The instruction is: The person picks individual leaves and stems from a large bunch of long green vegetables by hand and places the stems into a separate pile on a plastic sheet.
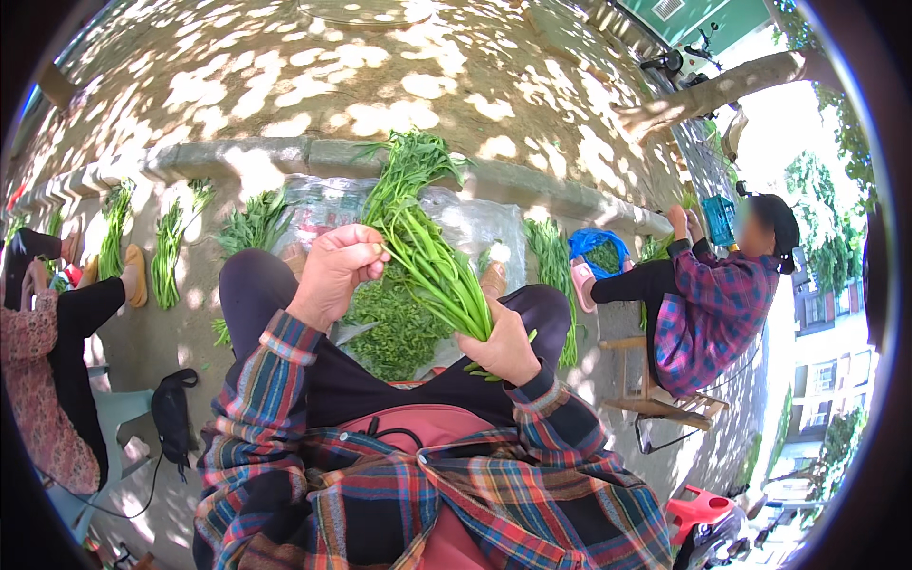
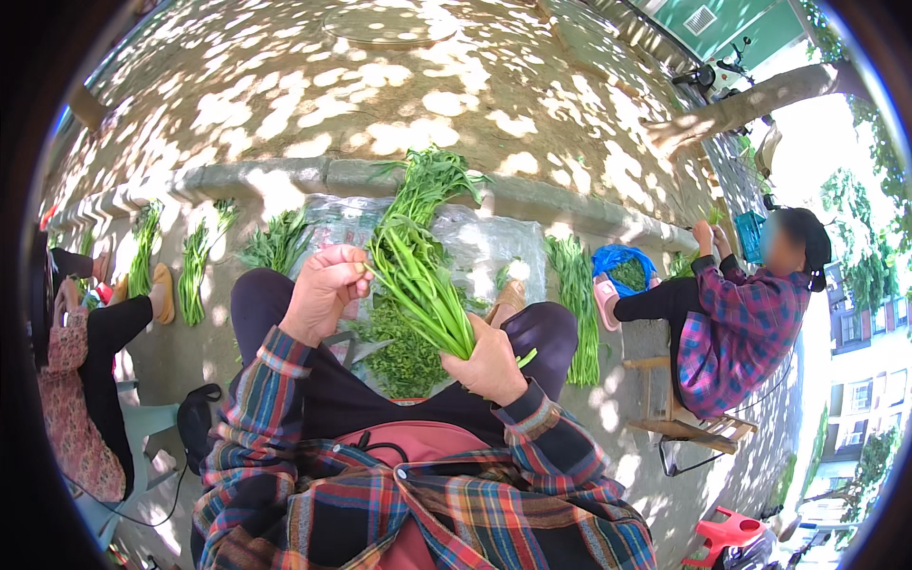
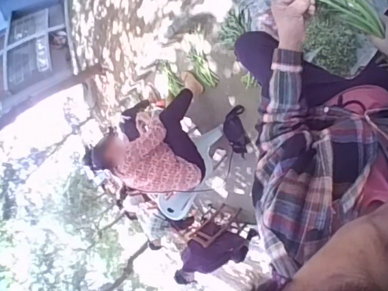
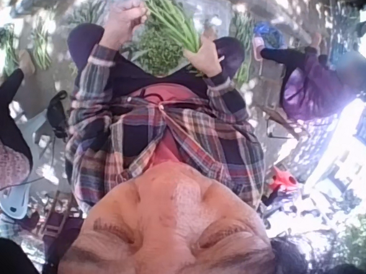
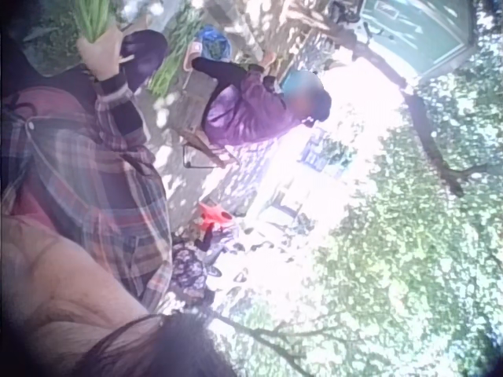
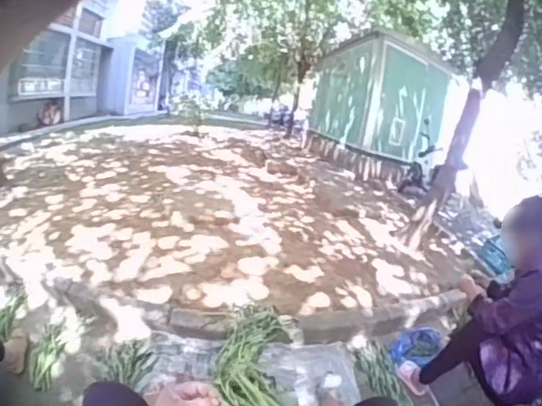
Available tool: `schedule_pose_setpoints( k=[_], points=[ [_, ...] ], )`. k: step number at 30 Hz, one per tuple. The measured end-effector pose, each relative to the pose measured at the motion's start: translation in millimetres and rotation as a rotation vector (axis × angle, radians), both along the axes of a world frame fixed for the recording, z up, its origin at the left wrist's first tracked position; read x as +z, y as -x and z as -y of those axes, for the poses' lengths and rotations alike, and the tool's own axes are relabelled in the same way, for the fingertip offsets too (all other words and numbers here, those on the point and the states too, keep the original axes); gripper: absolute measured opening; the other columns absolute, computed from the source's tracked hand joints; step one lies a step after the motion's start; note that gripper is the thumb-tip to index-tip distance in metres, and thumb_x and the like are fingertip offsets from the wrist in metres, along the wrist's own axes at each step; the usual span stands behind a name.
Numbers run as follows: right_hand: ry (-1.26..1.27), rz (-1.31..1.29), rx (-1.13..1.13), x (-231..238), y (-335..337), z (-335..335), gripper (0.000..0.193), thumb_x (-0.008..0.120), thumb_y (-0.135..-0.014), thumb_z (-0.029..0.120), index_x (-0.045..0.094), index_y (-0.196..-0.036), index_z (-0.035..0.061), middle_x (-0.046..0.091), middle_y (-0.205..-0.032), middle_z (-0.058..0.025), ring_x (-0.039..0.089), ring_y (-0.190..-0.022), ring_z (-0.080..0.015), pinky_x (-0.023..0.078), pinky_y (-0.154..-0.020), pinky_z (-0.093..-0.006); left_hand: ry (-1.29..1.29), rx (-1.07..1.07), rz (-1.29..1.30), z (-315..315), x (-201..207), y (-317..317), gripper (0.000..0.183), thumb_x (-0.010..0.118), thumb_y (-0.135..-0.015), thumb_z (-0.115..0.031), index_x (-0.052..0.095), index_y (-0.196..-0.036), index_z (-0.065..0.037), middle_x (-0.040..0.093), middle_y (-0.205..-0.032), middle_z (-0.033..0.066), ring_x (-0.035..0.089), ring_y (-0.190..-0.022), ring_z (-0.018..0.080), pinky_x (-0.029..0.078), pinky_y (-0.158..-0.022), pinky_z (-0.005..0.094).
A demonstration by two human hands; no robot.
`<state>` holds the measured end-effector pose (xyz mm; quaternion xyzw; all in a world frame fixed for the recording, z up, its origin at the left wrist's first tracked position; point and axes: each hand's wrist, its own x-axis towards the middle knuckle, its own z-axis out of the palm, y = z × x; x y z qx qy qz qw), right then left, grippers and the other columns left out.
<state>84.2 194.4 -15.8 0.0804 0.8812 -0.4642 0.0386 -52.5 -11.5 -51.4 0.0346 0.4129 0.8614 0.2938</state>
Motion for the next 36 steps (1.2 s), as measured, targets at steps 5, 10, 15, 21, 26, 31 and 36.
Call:
schedule_pose_setpoints(
  k=[5,10,15,21,26,31,36],
  points=[
    [-0.114,-0.077,0.041,12.5,-14.7,-14.2,0.034,0.065,-0.066,0.013,0.056,-0.096,-0.0003,0.061,-0.075,-0.0177,0.06,-0.071,-0.0318,0.047,-0.063,-0.0364,0.368,-0.078,-0.285,22.8,9.6,-3.0,0.002,0.062,-0.079,-0.004,0.061,-0.079,-0.002,0.056,-0.068,-0.0001,0.048,-0.057,0.0053,0.039,-0.054,0.0193],
    [-0.278,-0.109,0.138,23.2,-25.8,-18.2,0.031,0.064,-0.07,0.007,0.058,-0.099,-0.0004,0.062,-0.08,-0.0142,0.063,-0.07,-0.0224,0.048,-0.064,-0.0309,0.595,-0.058,-0.73,29.0,17.0,-25.7,0.011,0.065,-0.076,-0.001,0.062,-0.086,0.0,0.054,-0.07,-0.002,0.044,-0.059,0.0038,0.037,-0.055,0.0197],
    [-0.194,-0.061,0.091,23.0,-32.2,-15.7,0.03,0.064,-0.07,0.007,0.059,-0.098,-0.0008,0.063,-0.079,-0.0138,0.063,-0.071,-0.0217,0.048,-0.065,-0.0306,0.634,0.146,-1.097,2.6,41.2,-34.2,0.022,0.064,-0.074,0.0,0.061,-0.096,-0.002,0.06,-0.085,0.0056,0.056,-0.068,0.0148,0.045,-0.062,0.0253],
    [-0.16,-0.097,0.013,24.9,-33.1,-11.1,0.026,0.064,-0.069,0.008,0.058,-0.095,0.0047,0.058,-0.075,-0.0148,0.059,-0.068,-0.0354,0.048,-0.059,-0.0371,0.663,0.186,-1.281,0.6,37.4,-34.8,0.013,0.063,-0.075,0.001,0.062,-0.087,-0.001,0.062,-0.079,0.0114,0.061,-0.073,0.0271,0.049,-0.066,0.0317],
    [-0.294,-0.093,0.122,22.5,-33.9,-16.1,0.036,0.064,-0.07,0.006,0.058,-0.105,0.0008,0.063,-0.085,-0.0135,0.063,-0.075,-0.0211,0.048,-0.07,-0.0295,0.742,0.3,-1.436,2.6,39.5,-39.3,0.015,0.066,-0.071,0.001,0.063,-0.085,-0.002,0.062,-0.078,0.0103,0.061,-0.071,0.0255,0.05,-0.063,0.0327],
    [-0.192,-0.101,0.086,23.8,-35.9,-16.0,0.037,0.064,-0.069,0.005,0.057,-0.106,0.0009,0.063,-0.085,-0.0135,0.063,-0.075,-0.0205,0.048,-0.07,-0.0293,0.768,0.35,-1.467,4.8,44.6,-38.6,0.016,0.068,-0.066,0.001,0.062,-0.08,-0.004,0.062,-0.077,0.0085,0.061,-0.069,0.0239,0.049,-0.059,0.0314],
    [-0.166,-0.166,0.062,20.8,-39.0,-19.0,0.022,0.065,-0.07,0.01,0.057,-0.09,0.0054,0.058,-0.077,-0.0141,0.059,-0.07,-0.0359,0.049,-0.061,-0.0379,0.74,0.302,-1.436,2.1,41.2,-40.1,0.015,0.066,-0.065,0.003,0.062,-0.078,-0.004,0.062,-0.076,0.007,0.06,-0.067,0.02,0.048,-0.058,0.0288]
  ],
)
